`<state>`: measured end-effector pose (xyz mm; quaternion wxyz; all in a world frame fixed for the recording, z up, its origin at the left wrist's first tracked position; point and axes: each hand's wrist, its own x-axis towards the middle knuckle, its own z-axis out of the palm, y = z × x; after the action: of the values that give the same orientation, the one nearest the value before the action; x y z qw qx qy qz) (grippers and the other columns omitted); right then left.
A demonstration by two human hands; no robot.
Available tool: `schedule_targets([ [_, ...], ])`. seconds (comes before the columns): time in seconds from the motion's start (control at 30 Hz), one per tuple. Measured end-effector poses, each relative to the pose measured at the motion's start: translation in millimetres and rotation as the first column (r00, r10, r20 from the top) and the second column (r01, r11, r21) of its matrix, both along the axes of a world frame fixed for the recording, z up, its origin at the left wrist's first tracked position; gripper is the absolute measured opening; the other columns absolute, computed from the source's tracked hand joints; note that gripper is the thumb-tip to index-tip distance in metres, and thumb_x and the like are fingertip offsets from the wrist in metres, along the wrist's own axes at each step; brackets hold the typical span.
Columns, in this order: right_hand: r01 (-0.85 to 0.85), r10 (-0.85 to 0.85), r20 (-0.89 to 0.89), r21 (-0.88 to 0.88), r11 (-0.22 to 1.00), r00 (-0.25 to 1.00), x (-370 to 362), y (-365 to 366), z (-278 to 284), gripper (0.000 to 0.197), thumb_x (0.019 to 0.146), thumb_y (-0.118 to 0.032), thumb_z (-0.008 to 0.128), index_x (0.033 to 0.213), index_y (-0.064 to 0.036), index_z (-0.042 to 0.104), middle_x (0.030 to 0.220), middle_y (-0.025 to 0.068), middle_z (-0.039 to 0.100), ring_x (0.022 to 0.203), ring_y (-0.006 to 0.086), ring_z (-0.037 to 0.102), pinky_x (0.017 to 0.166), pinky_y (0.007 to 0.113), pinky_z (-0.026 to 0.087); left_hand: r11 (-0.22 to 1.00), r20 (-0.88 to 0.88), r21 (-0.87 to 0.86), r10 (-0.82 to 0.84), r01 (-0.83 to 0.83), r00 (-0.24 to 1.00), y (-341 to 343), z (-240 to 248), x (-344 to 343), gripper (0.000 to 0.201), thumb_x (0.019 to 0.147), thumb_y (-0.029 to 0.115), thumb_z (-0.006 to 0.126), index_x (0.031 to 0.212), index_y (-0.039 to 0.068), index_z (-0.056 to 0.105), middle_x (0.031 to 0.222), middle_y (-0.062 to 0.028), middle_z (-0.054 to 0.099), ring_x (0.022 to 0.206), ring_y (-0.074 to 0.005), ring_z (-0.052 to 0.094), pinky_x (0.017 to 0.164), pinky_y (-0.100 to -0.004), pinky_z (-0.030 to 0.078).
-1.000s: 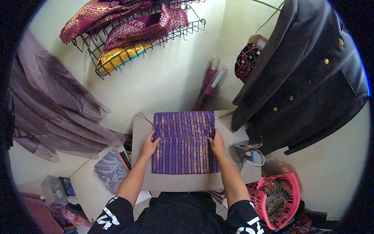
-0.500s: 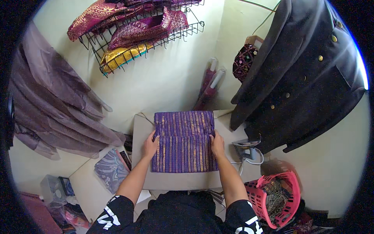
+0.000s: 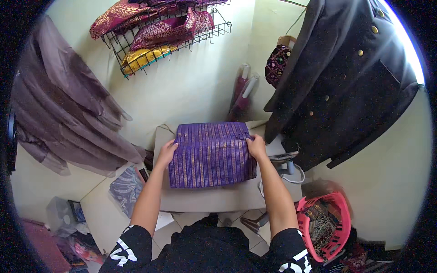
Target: The person is ironing a purple piece of fabric or garment on a flat surface.
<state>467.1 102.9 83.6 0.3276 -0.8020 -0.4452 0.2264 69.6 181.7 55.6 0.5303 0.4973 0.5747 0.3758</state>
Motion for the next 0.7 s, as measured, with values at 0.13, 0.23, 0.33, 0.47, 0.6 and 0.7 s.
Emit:
schedule_targets([
  [0.13, -0.015, 0.015, 0.017, 0.007, 1.000, 1.000, -2.1, -46.5, -17.4, 0.038, 0.089, -0.026, 0.074, 0.115, 0.0023, 0.069, 0.110, 0.0266, 0.071, 0.107, 0.0391, 0.069, 0.094, 0.043, 0.052, 1.000, 0.071, 0.006, 0.002, -0.003, 0.997, -47.1, 1.0, -6.1, 0.044, 0.099, 0.017, 0.064, 0.136, -0.005, 0.057, 0.115, -0.0133, 0.073, 0.098, -0.0186, 0.069, 0.087, -0.0304, 0.053],
  [0.23, 0.005, -0.005, 0.016, 0.000, 1.000, 1.000, -14.9, -82.2, -40.0, 0.047, 0.088, -0.032, 0.076, 0.119, 0.0025, 0.065, 0.113, 0.0275, 0.070, 0.108, 0.0406, 0.068, 0.095, 0.044, 0.052, 0.997, -0.047, -0.055, 0.055, -0.057, 0.997, -79.6, -19.6, -15.4, 0.044, 0.098, 0.019, 0.068, 0.132, -0.007, 0.058, 0.114, -0.0147, 0.073, 0.097, -0.0192, 0.070, 0.087, -0.0307, 0.053],
  [0.33, 0.034, -0.032, 0.049, -0.035, 0.999, 0.998, -20.8, -114.6, -68.6, 0.058, 0.086, -0.037, 0.078, 0.123, 0.0039, 0.060, 0.112, 0.0281, 0.070, 0.106, 0.0400, 0.068, 0.093, 0.044, 0.052, 0.998, 0.000, -0.030, 0.060, -0.060, 0.998, -104.1, -65.0, -31.1, 0.048, 0.094, 0.021, 0.074, 0.127, -0.009, 0.059, 0.108, -0.0164, 0.074, 0.092, -0.0187, 0.071, 0.084, -0.0297, 0.054],
  [0.47, -0.061, 0.058, -0.050, -0.061, 0.996, 0.997, -18.7, -152.0, -88.2, 0.053, 0.088, -0.033, 0.077, 0.121, 0.0036, 0.059, 0.103, 0.0251, 0.072, 0.099, 0.0383, 0.070, 0.088, 0.043, 0.054, 0.995, -0.333, -0.008, 0.089, -0.097, 0.939, -135.1, -70.0, -28.7, 0.046, 0.090, 0.020, 0.078, 0.122, -0.009, 0.061, 0.097, -0.0168, 0.076, 0.084, -0.0167, 0.071, 0.078, -0.0303, 0.055],
  [0.6, -0.054, 0.056, -0.019, 0.090, 0.994, 0.998, -29.7, -156.0, -78.5, 0.041, 0.092, -0.023, 0.074, 0.118, 0.0020, 0.054, 0.091, 0.0215, 0.071, 0.088, 0.0357, 0.070, 0.079, 0.045, 0.052, 0.982, -0.310, 0.149, 0.155, -0.113, 0.938, -149.9, -81.0, -39.5, 0.041, 0.092, 0.022, 0.074, 0.122, -0.003, 0.062, 0.097, -0.0171, 0.075, 0.086, -0.0220, 0.071, 0.079, -0.0342, 0.055],
  [0.7, -0.046, 0.048, -0.028, 0.059, 0.997, 0.998, -39.5, -166.1, -65.7, 0.039, 0.093, -0.020, 0.072, 0.118, 0.0008, 0.051, 0.091, 0.0249, 0.069, 0.089, 0.0427, 0.067, 0.079, 0.050, 0.051, 0.979, -0.399, 0.174, 0.170, -0.108, 0.901, -169.0, -59.2, -24.6, 0.039, 0.094, 0.023, 0.071, 0.123, 0.000, 0.061, 0.097, -0.0173, 0.073, 0.090, -0.0282, 0.071, 0.083, -0.0379, 0.054],
])
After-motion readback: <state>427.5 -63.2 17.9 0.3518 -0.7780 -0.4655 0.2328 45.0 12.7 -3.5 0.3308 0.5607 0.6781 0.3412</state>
